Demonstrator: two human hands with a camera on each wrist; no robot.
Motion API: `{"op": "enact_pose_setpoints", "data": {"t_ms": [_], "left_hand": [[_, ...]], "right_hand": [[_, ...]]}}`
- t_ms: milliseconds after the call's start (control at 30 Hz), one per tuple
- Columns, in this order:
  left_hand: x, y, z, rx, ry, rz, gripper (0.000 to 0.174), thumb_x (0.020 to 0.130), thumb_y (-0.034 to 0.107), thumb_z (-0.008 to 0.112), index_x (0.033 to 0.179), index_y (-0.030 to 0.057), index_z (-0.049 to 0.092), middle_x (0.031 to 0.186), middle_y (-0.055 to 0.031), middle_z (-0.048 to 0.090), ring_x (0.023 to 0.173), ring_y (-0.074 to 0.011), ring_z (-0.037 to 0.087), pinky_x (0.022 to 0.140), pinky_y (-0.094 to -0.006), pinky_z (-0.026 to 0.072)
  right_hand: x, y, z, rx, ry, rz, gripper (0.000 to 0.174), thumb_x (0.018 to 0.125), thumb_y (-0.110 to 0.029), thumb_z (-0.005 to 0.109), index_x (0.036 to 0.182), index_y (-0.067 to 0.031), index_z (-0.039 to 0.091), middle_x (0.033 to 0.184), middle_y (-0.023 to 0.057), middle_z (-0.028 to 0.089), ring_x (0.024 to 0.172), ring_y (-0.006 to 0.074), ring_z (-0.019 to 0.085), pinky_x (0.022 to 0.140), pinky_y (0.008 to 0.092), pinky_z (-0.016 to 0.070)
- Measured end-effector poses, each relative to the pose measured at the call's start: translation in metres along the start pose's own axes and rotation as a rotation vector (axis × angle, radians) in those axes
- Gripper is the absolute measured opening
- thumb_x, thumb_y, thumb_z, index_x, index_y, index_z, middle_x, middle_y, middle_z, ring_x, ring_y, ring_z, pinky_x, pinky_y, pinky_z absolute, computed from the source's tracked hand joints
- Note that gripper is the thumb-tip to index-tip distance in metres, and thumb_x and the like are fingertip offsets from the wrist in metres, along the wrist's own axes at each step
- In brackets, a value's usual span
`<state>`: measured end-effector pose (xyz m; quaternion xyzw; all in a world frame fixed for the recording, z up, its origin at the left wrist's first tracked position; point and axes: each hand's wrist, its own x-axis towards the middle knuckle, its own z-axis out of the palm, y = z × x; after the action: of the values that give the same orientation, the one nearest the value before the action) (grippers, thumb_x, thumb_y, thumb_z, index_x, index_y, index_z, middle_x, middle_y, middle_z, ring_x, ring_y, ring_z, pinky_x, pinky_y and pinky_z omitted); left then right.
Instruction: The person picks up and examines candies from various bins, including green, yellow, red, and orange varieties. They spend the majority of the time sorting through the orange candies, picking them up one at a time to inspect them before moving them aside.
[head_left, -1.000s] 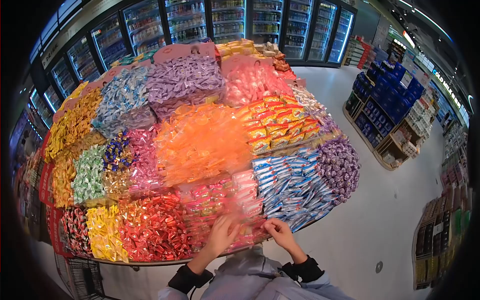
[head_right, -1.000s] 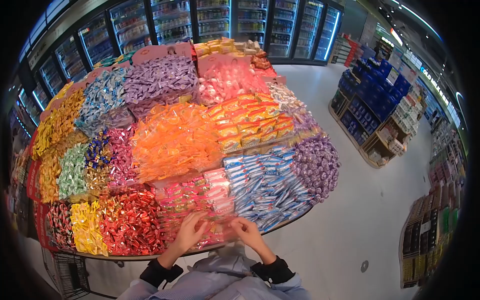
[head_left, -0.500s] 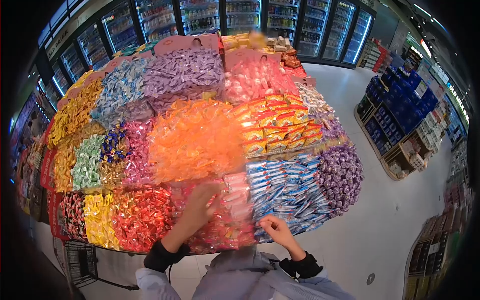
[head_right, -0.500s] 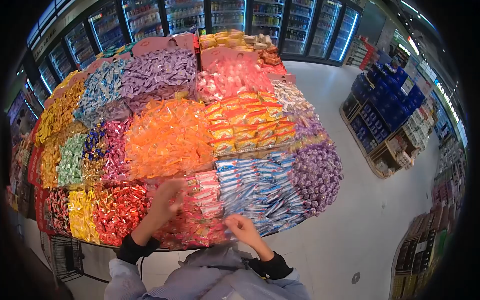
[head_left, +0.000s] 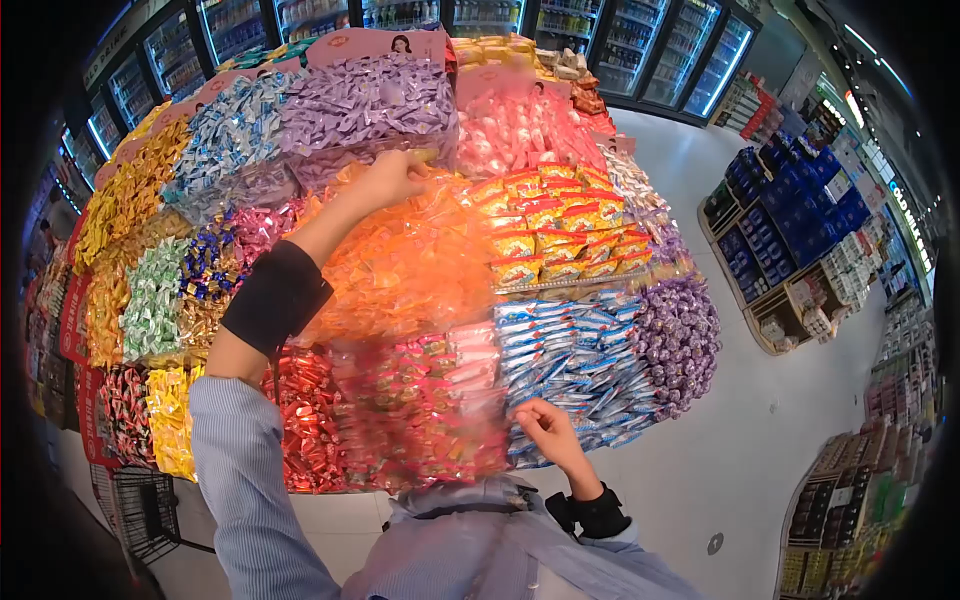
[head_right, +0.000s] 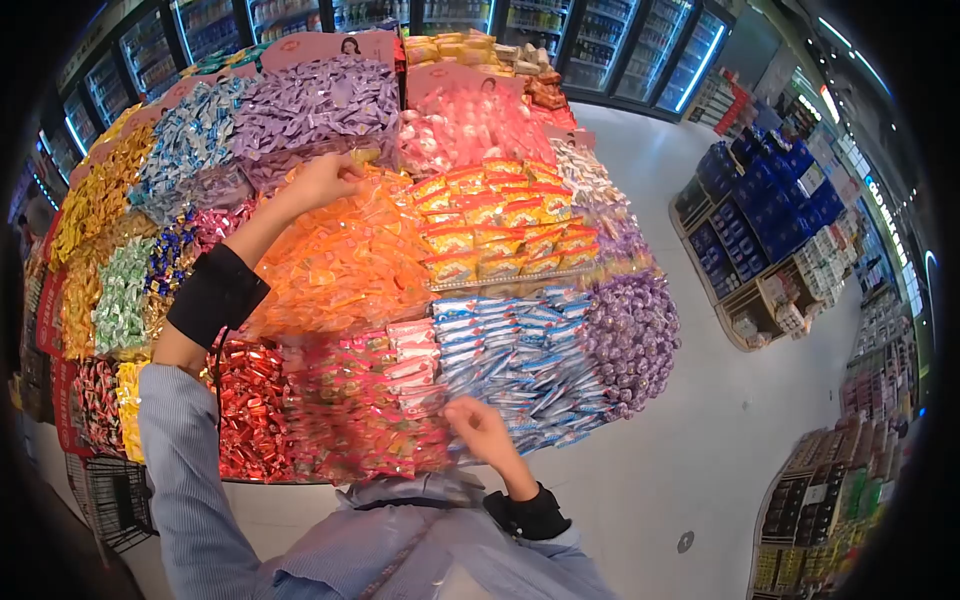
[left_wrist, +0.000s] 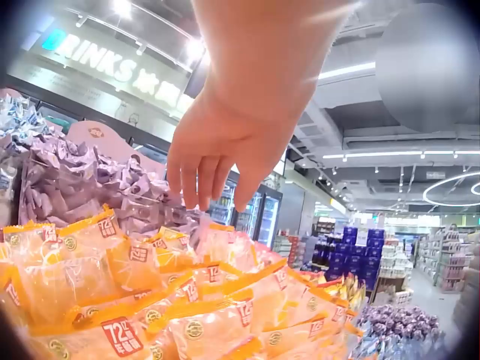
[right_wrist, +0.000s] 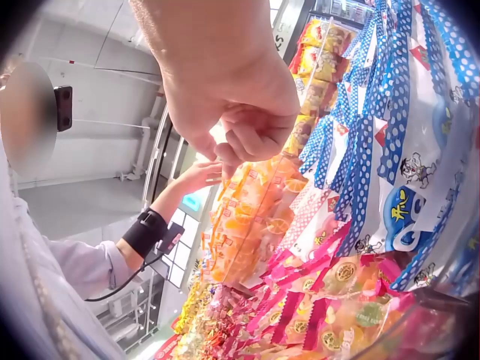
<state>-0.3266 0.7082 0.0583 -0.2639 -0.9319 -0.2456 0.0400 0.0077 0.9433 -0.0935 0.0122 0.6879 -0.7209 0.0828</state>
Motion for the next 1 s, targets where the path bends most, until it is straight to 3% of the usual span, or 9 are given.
{"op": "enact_pose_setpoints", "data": {"t_ms": [67,167,200,300,400,700,800,900,1000], "left_hand": [[0.014,-0.016,0.014,-0.065,-0.018,0.057,0.026,0.068,0.017,0.070,0.087,0.0006,0.064,0.077,-0.0080,0.065,0.072,-0.0151,0.062,0.067,-0.0279,0.0480],[0.019,-0.017,0.013,-0.109,-0.032,0.076,0.021,0.066,0.015,0.071,0.081,0.0010,0.065,0.072,-0.0072,0.064,0.068,-0.0146,0.061,0.066,-0.0268,0.0479],[0.020,-0.020,0.015,-0.119,-0.002,0.145,0.022,0.067,0.016,0.070,0.081,0.0004,0.064,0.066,-0.0087,0.060,0.061,-0.0154,0.057,0.059,-0.0297,0.0458],[0.026,-0.014,0.006,0.148,-0.247,0.190,0.024,0.068,0.019,0.069,0.074,-0.0020,0.061,0.058,-0.0106,0.053,0.054,-0.0172,0.050,0.053,-0.0338,0.0404],[0.023,-0.013,0.006,-0.004,-0.275,0.237,0.028,0.069,0.021,0.068,0.068,-0.0036,0.055,0.055,-0.0118,0.048,0.050,-0.0186,0.045,0.050,-0.0362,0.0353],[0.020,-0.019,-0.008,-0.280,-0.469,0.338,0.021,0.074,0.017,0.065,0.071,-0.0022,0.058,0.054,-0.0060,0.051,0.051,-0.0130,0.047,0.050,-0.0323,0.0368],[0.019,-0.007,-0.010,-0.112,-0.501,0.269,0.018,0.072,0.015,0.065,0.072,-0.0016,0.058,0.057,-0.0091,0.055,0.052,-0.0173,0.052,0.051,-0.0342,0.0383],[0.024,-0.003,0.008,0.217,-0.420,0.346,0.016,0.069,0.013,0.063,0.075,-0.0011,0.060,0.062,-0.0133,0.058,0.055,-0.0242,0.055,0.053,-0.0379,0.0399],[0.032,-0.022,0.029,0.147,-0.382,0.419,0.014,0.068,0.012,0.061,0.074,-0.0008,0.060,0.062,-0.0165,0.056,0.057,-0.0294,0.054,0.056,-0.0411,0.0407]], "right_hand": [[0.003,0.000,-0.002,-0.041,0.051,-0.039,0.011,0.088,-0.011,0.053,0.087,-0.0027,0.059,0.061,-0.0076,0.044,0.053,0.0002,0.034,0.046,0.0171,0.0249],[0.008,-0.016,-0.006,-0.053,0.077,-0.024,0.011,0.089,-0.011,0.052,0.087,-0.0018,0.059,0.058,-0.0073,0.042,0.051,0.0003,0.033,0.045,0.0178,0.0246],[0.011,-0.019,-0.008,-0.035,0.076,-0.046,0.012,0.089,-0.010,0.052,0.087,-0.0009,0.059,0.057,-0.0073,0.041,0.050,0.0003,0.033,0.045,0.0180,0.0246],[0.020,-0.025,-0.013,-0.100,0.073,-0.046,0.012,0.089,-0.010,0.051,0.088,-0.0006,0.059,0.057,-0.0069,0.041,0.050,0.0006,0.033,0.045,0.0181,0.0245],[0.029,-0.037,-0.016,-0.137,0.042,-0.005,0.012,0.089,-0.010,0.051,0.088,-0.0005,0.059,0.057,-0.0064,0.042,0.049,0.0008,0.032,0.045,0.0181,0.0243],[0.051,-0.057,-0.017,-0.157,-0.022,-0.002,0.013,0.089,-0.012,0.053,0.088,-0.0004,0.058,0.059,-0.0057,0.044,0.049,0.0006,0.033,0.044,0.0176,0.0238],[0.056,-0.065,-0.024,-0.203,-0.073,0.060,0.012,0.087,-0.013,0.055,0.089,-0.0022,0.059,0.074,-0.0018,0.057,0.061,0.0031,0.048,0.054,0.0190,0.0392],[0.073,-0.083,-0.028,-0.327,-0.095,-0.102,0.012,0.087,-0.013,0.055,0.089,-0.0016,0.059,0.072,-0.0009,0.057,0.061,0.0038,0.049,0.054,0.0188,0.0401],[0.099,-0.129,-0.022,-0.407,-0.097,-0.170,0.013,0.087,-0.013,0.055,0.089,-0.0007,0.058,0.073,0.0008,0.059,0.063,0.0054,0.053,0.055,0.0197,0.0418]]}}
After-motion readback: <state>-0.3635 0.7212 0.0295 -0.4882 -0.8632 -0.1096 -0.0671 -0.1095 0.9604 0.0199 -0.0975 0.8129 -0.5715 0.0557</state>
